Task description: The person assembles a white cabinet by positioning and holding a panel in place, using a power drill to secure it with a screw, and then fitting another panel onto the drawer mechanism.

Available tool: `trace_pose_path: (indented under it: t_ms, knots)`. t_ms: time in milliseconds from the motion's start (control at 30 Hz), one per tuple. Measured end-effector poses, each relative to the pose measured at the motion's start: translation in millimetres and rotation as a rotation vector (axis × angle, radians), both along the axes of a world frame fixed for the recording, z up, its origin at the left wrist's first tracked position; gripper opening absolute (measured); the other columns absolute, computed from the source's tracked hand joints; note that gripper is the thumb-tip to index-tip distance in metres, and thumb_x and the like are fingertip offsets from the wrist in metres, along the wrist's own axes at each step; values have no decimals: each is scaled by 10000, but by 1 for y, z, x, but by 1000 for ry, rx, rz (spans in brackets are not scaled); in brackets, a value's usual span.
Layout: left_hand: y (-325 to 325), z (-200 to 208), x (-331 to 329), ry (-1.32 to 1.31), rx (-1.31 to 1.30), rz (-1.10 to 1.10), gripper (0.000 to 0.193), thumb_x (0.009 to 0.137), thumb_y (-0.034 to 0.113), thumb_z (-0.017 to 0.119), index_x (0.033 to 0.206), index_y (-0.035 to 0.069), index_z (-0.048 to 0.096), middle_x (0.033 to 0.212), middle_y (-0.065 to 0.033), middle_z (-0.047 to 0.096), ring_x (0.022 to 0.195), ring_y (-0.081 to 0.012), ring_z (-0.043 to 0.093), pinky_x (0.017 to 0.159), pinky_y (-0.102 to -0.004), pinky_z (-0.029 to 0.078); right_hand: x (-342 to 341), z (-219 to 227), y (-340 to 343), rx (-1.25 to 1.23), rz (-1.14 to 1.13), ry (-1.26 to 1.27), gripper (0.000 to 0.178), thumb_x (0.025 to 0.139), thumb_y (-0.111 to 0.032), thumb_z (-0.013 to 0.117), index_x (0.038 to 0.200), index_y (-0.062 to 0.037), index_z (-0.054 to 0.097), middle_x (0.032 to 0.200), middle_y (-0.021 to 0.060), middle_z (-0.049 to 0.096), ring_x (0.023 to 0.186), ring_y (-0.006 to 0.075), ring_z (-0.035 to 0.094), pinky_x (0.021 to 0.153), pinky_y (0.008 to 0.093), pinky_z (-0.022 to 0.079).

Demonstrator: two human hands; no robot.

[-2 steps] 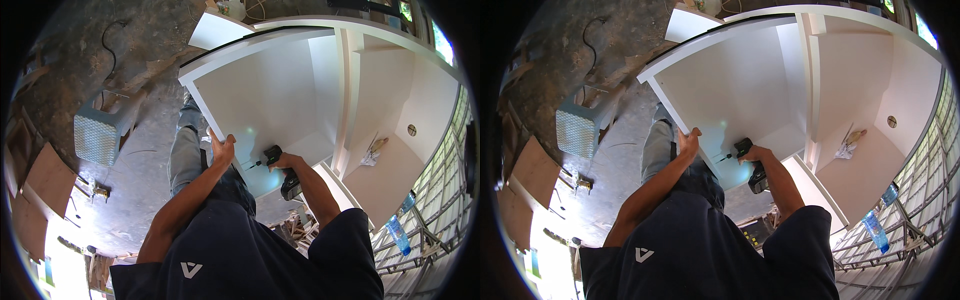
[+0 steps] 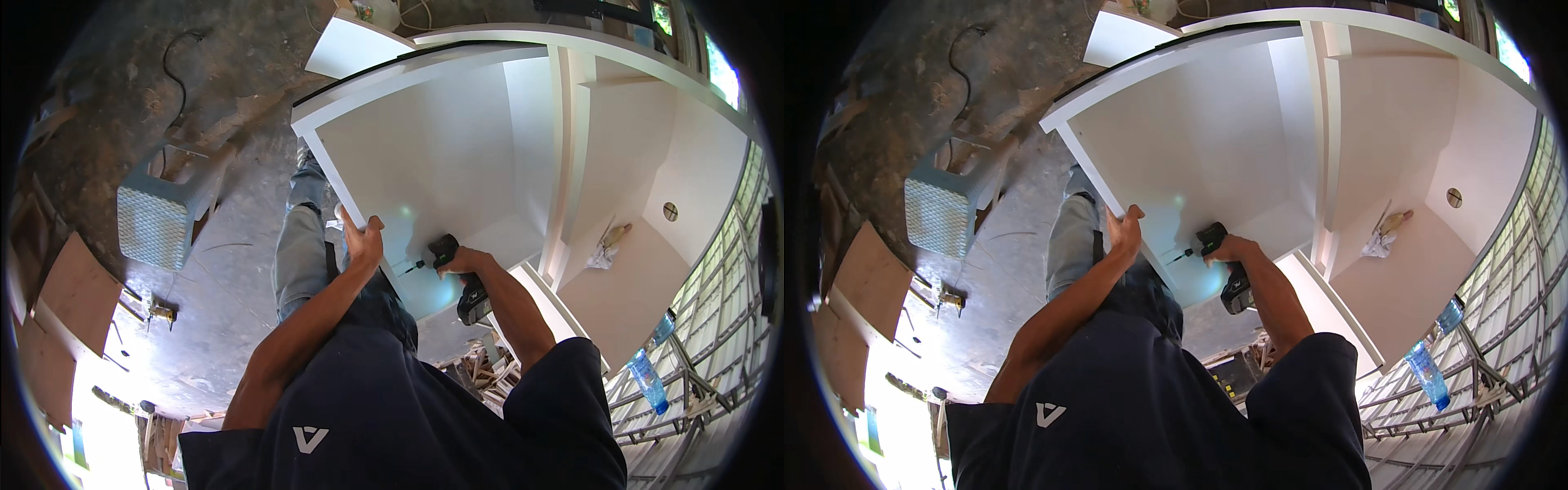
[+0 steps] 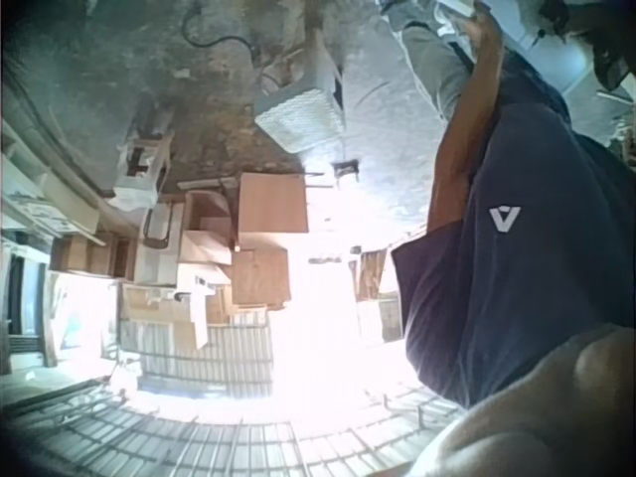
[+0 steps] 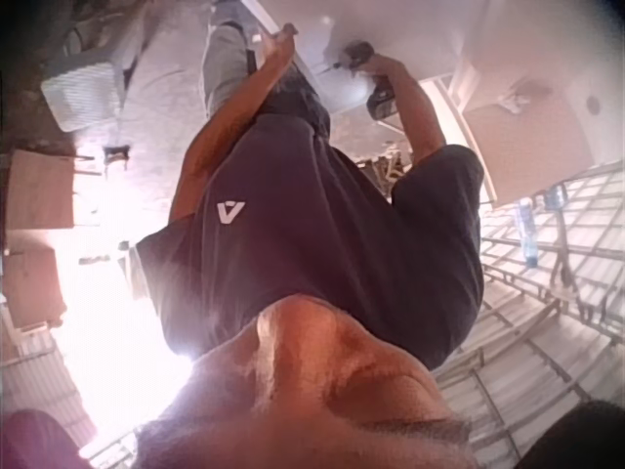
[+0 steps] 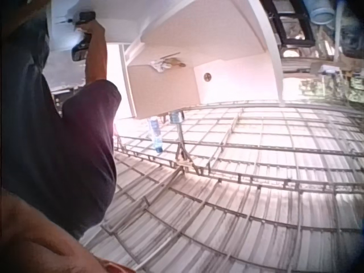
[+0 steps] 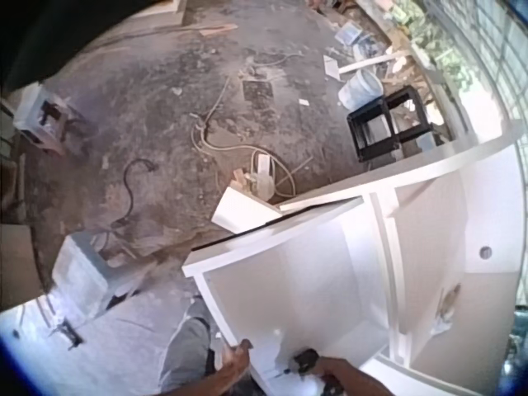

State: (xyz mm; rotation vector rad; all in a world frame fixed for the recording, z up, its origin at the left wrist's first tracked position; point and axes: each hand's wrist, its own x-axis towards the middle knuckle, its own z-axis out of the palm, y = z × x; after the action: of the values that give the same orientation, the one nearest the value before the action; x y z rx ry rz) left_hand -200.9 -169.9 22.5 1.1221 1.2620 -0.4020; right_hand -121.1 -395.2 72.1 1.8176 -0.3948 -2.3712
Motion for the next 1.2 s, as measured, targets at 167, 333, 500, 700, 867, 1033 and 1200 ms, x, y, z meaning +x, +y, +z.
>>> trace_pose_path:
  t_ms: [167, 333, 500, 700, 867, 1033, 1200]
  knots:
    - [-7, 0, 0, -42, -81, 142, 608, 682, 92, 581, 1263, 15, 419, 1008, -124, 512, 895, -248, 532, 773, -378, 460, 10, 14, 12, 87, 26, -20, 404, 599, -432, 777, 733, -62, 685, 606, 101, 634, 495, 204, 607, 500, 362, 489]
    - [-16, -9, -5, -13, -94, 180, 581, 652, 93, 586, 1214, 23, 455, 1030, -123, 472, 961, -258, 487, 822, -388, 433, 2, 3, -2, 30, 83, -32, 383, 612, -429, 774, 713, -71, 682, 609, 100, 639, 489, 205, 609, 513, 366, 493]
    - [-22, -14, -6, 25, -44, 208, 434, 644, 102, 603, 1062, 53, 497, 950, -68, 490, 921, -231, 460, 839, -370, 384, 7, 10, 3, 70, 32, -38, 393, 623, -429, 776, 723, -59, 691, 623, 105, 648, 484, 197, 616, 511, 357, 505]
    - [-23, 0, 15, 34, -120, 203, 601, 611, 128, 601, 1193, 47, 475, 1014, -149, 446, 993, -306, 439, 872, -422, 378, 5, -5, -24, 36, 83, -65, 418, 604, -434, 788, 712, -44, 682, 632, 113, 653, 498, 205, 622, 507, 355, 505]
    - [-32, -12, 14, 11, -119, 191, 673, 607, 138, 600, 1258, 64, 444, 1064, -149, 445, 1062, -322, 400, 909, -440, 357, 15, 3, -15, 35, 92, -36, 415, 604, -432, 781, 722, -47, 679, 611, 105, 644, 499, 207, 622, 510, 357, 505]
    - [-39, -16, 17, -21, -117, 199, 705, 605, 140, 597, 1284, 74, 423, 1114, -152, 442, 1091, -329, 384, 938, -455, 349, 10, -9, -35, 92, 100, -62, 414, 603, -431, 778, 715, -45, 677, 583, 93, 635, 488, 203, 616, 509, 357, 503]
    - [-42, -13, 23, -20, -122, 206, 718, 602, 130, 588, 1294, 72, 410, 1113, -154, 441, 1089, -333, 381, 943, -458, 349, 13, -9, -35, 30, 117, -51, 376, 635, -433, 766, 732, -75, 702, 572, 82, 634, 481, 193, 618, 505, 359, 498]
